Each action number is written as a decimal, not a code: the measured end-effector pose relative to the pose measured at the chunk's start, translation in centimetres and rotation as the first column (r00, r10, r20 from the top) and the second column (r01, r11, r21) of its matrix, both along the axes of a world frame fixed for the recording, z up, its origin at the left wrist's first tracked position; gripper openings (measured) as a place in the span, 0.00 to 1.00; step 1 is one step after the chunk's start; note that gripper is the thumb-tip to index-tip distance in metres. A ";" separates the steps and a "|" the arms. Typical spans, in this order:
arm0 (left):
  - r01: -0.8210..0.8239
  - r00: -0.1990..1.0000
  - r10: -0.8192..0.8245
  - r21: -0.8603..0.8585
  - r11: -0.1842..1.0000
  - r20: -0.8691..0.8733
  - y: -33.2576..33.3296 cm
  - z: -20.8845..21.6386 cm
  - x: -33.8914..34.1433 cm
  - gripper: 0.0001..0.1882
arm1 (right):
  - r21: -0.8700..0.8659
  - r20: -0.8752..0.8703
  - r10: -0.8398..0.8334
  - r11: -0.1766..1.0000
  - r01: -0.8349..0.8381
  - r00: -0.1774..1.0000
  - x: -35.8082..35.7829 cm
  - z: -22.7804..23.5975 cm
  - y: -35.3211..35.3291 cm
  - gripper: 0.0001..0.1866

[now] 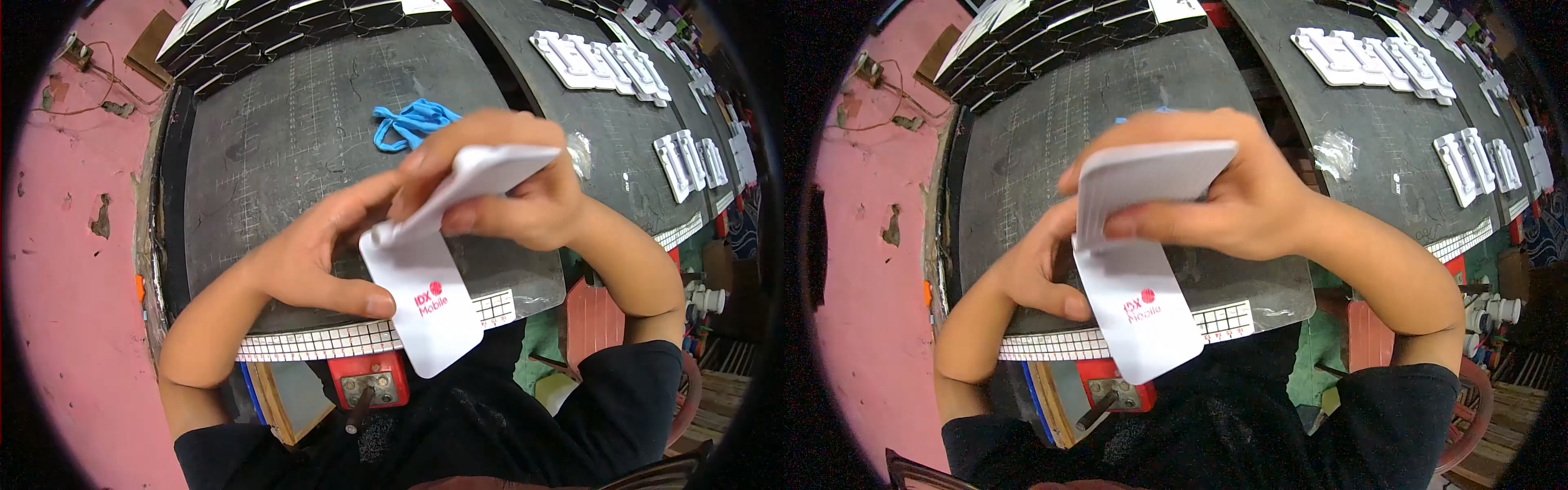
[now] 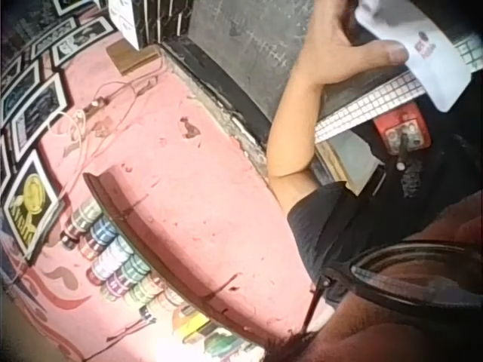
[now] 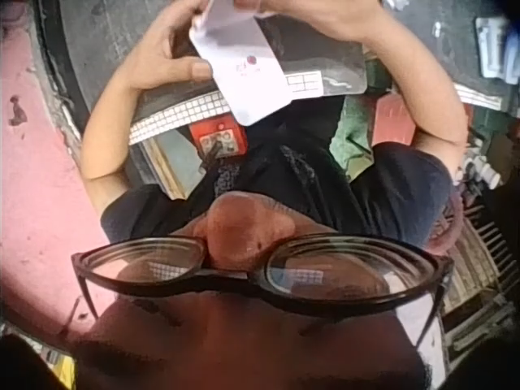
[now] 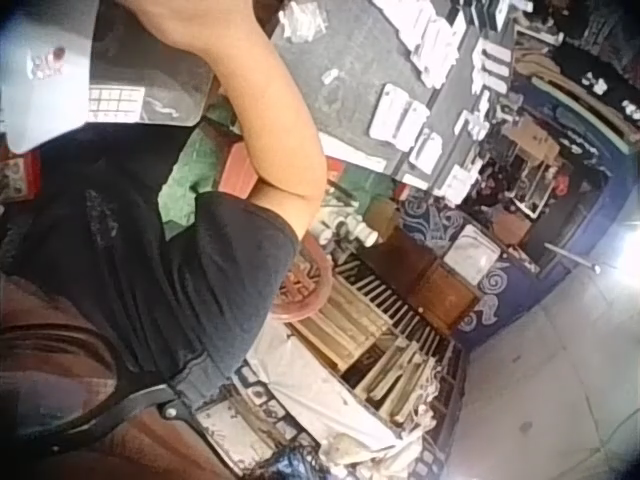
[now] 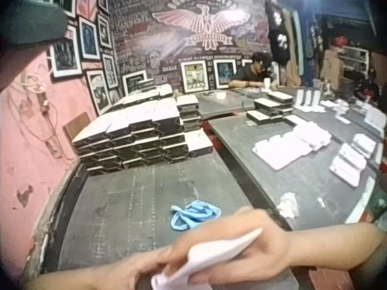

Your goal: Assembling plastic components, cleaning them, and placing them into product boxes.

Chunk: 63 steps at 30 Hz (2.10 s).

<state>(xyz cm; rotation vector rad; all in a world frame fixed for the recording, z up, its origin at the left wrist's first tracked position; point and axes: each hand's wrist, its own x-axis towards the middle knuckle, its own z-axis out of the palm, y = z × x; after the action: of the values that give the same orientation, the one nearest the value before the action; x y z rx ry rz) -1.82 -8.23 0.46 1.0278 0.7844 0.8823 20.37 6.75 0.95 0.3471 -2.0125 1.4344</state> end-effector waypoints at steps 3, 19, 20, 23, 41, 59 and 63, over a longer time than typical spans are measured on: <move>0.293 0.790 0.192 0.634 0.715 -0.582 1.0 0.5 -1.3 0.42 | 0.234 0.075 -0.047 0.972 0.029 0.996 -0.3 0.2 -0.8 0.23; 0.233 0.571 0.474 0.686 0.689 -0.671 0.6 -0.8 -2.2 0.43 | 0.715 0.075 -0.640 0.569 0.406 0.764 -1.8 -2.8 2.3 0.26; 0.277 0.551 0.484 0.696 0.662 -0.680 0.4 -0.8 -2.3 0.45 | 0.810 0.071 -0.651 0.480 0.337 0.756 -1.9 -2.4 2.2 0.24; 0.273 0.578 0.487 0.718 0.641 -0.655 0.1 -1.0 -2.5 0.42 | 0.876 0.132 -0.624 0.436 0.204 0.770 -2.7 -0.8 3.1 0.20; 0.252 0.615 0.483 0.736 0.629 -0.623 0.9 -2.2 -5.0 0.38 | 0.666 0.220 -0.252 0.745 0.044 0.942 -2.0 -0.3 -1.3 0.17; 0.226 0.572 0.515 0.726 0.650 -0.639 0.4 -2.3 -4.9 0.38 | 0.756 0.278 -0.414 0.651 0.068 0.867 -2.6 0.1 -3.6 0.15; 0.204 0.563 0.545 0.743 0.637 -0.622 0.2 -2.5 -4.7 0.38 | 0.730 0.304 -0.392 0.681 0.051 0.869 -2.2 0.5 -4.0 0.16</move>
<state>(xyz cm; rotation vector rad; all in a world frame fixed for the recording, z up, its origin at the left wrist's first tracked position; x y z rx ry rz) -6.56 -7.98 -2.07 2.2753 1.3870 0.9230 18.16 2.78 1.44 0.0590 -2.8328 0.5362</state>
